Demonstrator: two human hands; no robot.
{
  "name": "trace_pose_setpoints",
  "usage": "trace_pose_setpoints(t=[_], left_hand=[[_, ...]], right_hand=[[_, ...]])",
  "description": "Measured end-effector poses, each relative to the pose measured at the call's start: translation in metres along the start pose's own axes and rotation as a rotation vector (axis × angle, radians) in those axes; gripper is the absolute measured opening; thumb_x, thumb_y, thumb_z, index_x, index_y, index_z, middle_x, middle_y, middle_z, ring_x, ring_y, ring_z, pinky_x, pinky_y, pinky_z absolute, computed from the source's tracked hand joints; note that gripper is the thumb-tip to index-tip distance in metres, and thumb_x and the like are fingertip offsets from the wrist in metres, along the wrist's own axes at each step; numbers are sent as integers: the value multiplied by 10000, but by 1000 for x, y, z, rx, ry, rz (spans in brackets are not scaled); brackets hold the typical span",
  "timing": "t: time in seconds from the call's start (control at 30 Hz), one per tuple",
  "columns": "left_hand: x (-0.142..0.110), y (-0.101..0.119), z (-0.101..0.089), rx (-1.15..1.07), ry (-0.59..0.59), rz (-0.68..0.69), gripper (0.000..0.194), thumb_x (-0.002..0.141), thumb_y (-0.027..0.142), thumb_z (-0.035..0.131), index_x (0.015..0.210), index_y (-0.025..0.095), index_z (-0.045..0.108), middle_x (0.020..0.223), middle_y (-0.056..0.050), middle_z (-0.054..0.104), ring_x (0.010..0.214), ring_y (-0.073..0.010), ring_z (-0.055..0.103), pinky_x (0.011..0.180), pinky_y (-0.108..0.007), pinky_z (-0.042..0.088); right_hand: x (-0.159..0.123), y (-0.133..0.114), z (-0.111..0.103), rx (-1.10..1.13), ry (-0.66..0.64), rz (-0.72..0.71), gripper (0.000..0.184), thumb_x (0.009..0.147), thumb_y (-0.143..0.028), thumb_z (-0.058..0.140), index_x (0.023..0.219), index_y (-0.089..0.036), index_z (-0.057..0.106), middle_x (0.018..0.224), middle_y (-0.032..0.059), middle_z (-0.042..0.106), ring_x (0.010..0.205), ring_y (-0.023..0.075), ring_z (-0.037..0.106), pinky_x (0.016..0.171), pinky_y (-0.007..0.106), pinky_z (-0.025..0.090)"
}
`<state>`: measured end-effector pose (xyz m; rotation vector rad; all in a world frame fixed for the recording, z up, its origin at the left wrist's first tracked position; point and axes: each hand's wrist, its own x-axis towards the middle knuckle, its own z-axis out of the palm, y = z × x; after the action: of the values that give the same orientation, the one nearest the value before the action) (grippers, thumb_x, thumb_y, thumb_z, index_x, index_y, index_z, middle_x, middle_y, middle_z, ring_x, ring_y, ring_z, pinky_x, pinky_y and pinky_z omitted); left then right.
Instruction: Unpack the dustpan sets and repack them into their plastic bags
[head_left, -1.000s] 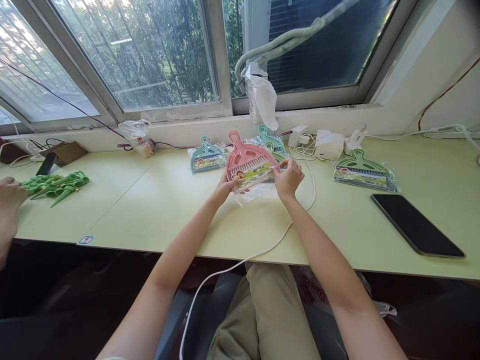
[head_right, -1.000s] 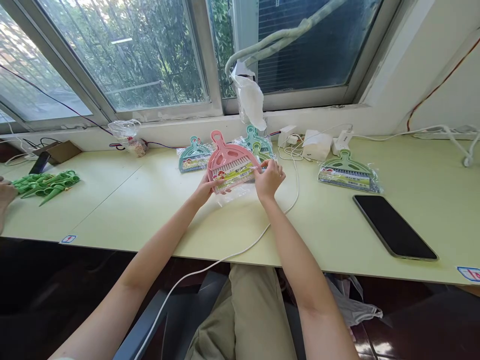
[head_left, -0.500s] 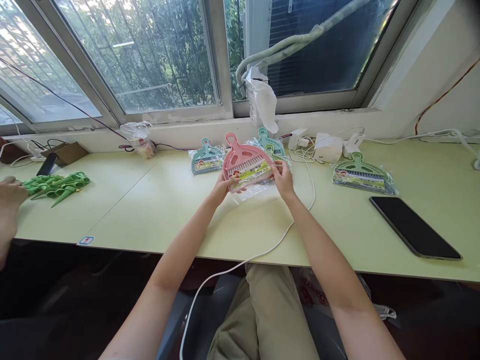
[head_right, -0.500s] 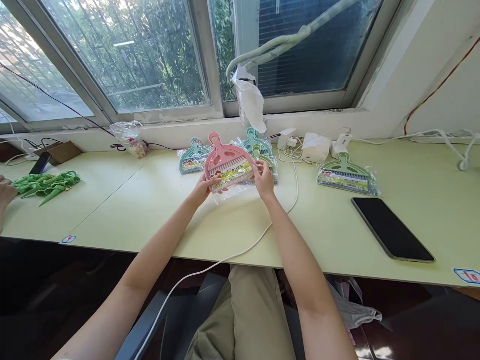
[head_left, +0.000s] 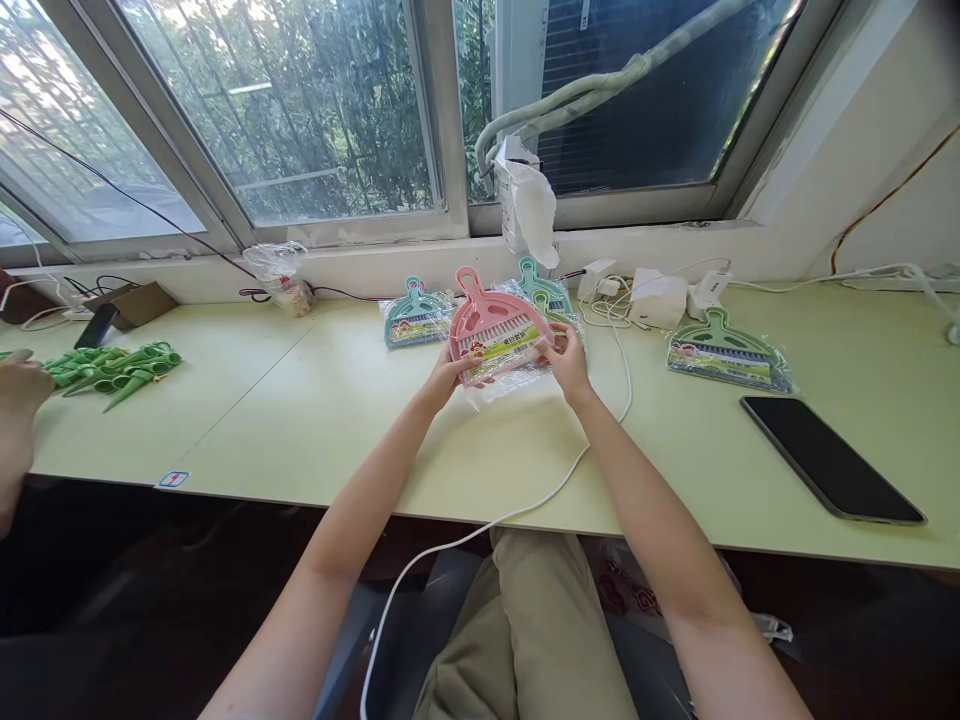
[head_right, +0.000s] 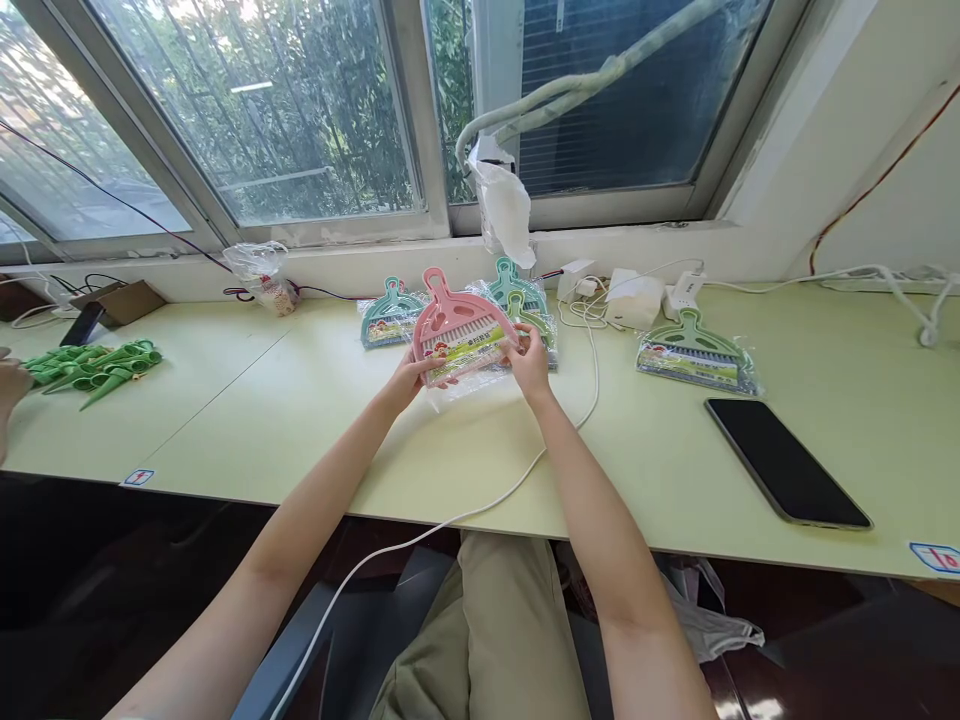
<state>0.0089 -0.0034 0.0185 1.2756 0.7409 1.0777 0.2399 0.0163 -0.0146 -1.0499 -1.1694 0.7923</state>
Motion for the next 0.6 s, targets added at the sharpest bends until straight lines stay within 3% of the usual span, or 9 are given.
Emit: trace_pose_setpoints(t=[0.2,0.6], left_hand=[[1,0,-1,18,12,-29,926,666,230,772,1462,233,298,1154,-115,676,687,-239,733,511,-291,596],[1,-3,-2,33,-4,3,922,687,247,762,1480,270,292,1214,-119,663,721,-228,733,537,-282,595]], right_hand=[[-1,-4,1,8,-1,22,549,674,-545,733,1079,-245,514,930,24,678,549,122,592,552,279,487],[-2,-9,1,3,8,27,576,649,-502,760,1101,-229,529,951,38,701,557,134,617,588,308,534]])
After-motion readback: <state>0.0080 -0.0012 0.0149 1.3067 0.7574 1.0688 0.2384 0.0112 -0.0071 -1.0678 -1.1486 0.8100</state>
